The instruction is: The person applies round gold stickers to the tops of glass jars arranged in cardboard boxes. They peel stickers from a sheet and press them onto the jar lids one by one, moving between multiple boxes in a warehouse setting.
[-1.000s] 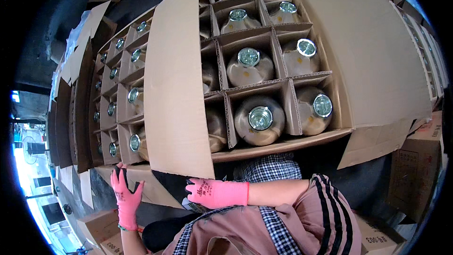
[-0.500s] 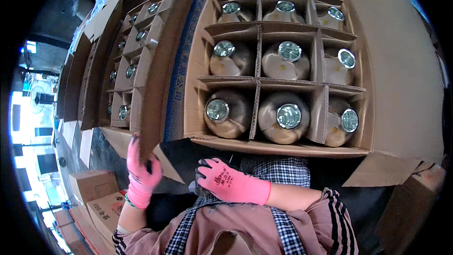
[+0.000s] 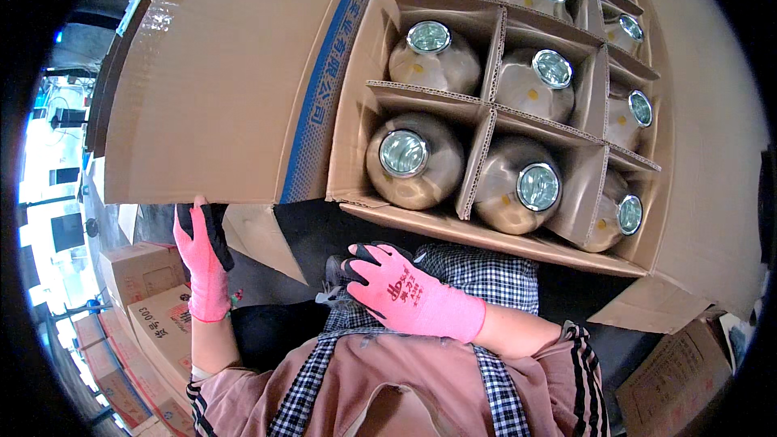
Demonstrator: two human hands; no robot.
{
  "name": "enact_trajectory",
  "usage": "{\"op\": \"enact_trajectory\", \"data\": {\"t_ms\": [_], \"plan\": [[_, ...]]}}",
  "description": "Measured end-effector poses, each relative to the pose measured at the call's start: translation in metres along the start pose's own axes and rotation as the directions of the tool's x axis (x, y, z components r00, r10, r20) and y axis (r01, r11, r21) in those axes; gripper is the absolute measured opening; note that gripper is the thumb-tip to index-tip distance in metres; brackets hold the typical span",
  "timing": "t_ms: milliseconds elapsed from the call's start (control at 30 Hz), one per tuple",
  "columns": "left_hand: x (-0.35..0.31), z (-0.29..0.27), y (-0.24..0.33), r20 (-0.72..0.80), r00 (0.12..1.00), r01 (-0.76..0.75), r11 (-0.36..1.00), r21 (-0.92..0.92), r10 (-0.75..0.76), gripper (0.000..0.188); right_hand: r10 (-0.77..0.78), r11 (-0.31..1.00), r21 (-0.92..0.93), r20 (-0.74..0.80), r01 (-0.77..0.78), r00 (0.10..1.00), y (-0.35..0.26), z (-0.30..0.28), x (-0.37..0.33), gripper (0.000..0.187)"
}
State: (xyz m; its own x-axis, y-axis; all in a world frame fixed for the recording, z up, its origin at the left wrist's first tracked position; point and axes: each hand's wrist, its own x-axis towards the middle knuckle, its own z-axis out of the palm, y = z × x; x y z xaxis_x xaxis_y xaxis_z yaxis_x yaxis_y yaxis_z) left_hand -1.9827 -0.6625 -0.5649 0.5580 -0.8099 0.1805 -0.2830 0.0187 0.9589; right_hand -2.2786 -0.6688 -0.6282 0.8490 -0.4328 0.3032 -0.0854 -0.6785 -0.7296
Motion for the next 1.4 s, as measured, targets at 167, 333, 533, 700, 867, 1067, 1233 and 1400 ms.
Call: {"op": "enact_trajectory", "data": {"t_ms": [167, 333, 533, 700, 867, 1067, 1233, 1400], "plan": [[-0.015, 0.007, 0.012, 0.021, 1.0, 0.004, 0.998, 0.064, -0.006, 0.026, -0.072, 0.993, 0.097, -0.02, 0.074, 0.997, 0.001, 0.002, 0.005, 0.026], [-0.039, 0.0, 0.015, -0.03, 0.997, 0.072, 0.936, 0.343, -0.065, 0.028, -0.138, 0.962, 0.237, -0.022, 0.139, 0.99, -0.003, -0.005, 0.009, 0.023], [-0.036, 0.067, 0.067, 0.826, 0.546, -0.453, 0.781, 0.43, -0.139, 0.046, -0.197, 0.939, 0.264, -0.119, 0.222, 0.973, -0.006, 0.003, 0.008, 0.034], [-0.033, 0.077, 0.065, 0.804, 0.571, -0.393, 0.805, 0.444, -0.165, 0.037, -0.165, 0.954, 0.239, -0.082, 0.181, 0.983, -0.007, -0.017, 0.011, 0.028], [-0.038, 0.079, 0.054, 0.808, 0.588, -0.49, 0.781, 0.388, -0.032, 0.036, -0.106, 0.928, 0.303, -0.341, 0.215, 0.934, -0.01, -0.014, 0.01, 0.024], [-0.04, 0.078, 0.046, 0.72, 0.692, -0.622, 0.552, 0.556, 0.055, 0.071, -0.142, 0.887, 0.356, -0.396, 0.294, 0.907, -0.014, -0.023, 0.01, 0.019], [-0.024, 0.083, 0.027, 0.709, 0.703, -0.616, 0.536, 0.578, 0.044, 0.071, -0.186, 0.939, 0.169, -0.487, 0.3, 0.854, -0.016, -0.017, 0.01, 0.02], [-0.007, -0.008, -0.029, 0.532, 0.846, -0.5, 0.335, 0.798, -0.005, 0.045, -0.174, 0.955, 0.166, -0.353, 0.245, 0.919, -0.015, -0.02, 0.004, 0.024]]}}
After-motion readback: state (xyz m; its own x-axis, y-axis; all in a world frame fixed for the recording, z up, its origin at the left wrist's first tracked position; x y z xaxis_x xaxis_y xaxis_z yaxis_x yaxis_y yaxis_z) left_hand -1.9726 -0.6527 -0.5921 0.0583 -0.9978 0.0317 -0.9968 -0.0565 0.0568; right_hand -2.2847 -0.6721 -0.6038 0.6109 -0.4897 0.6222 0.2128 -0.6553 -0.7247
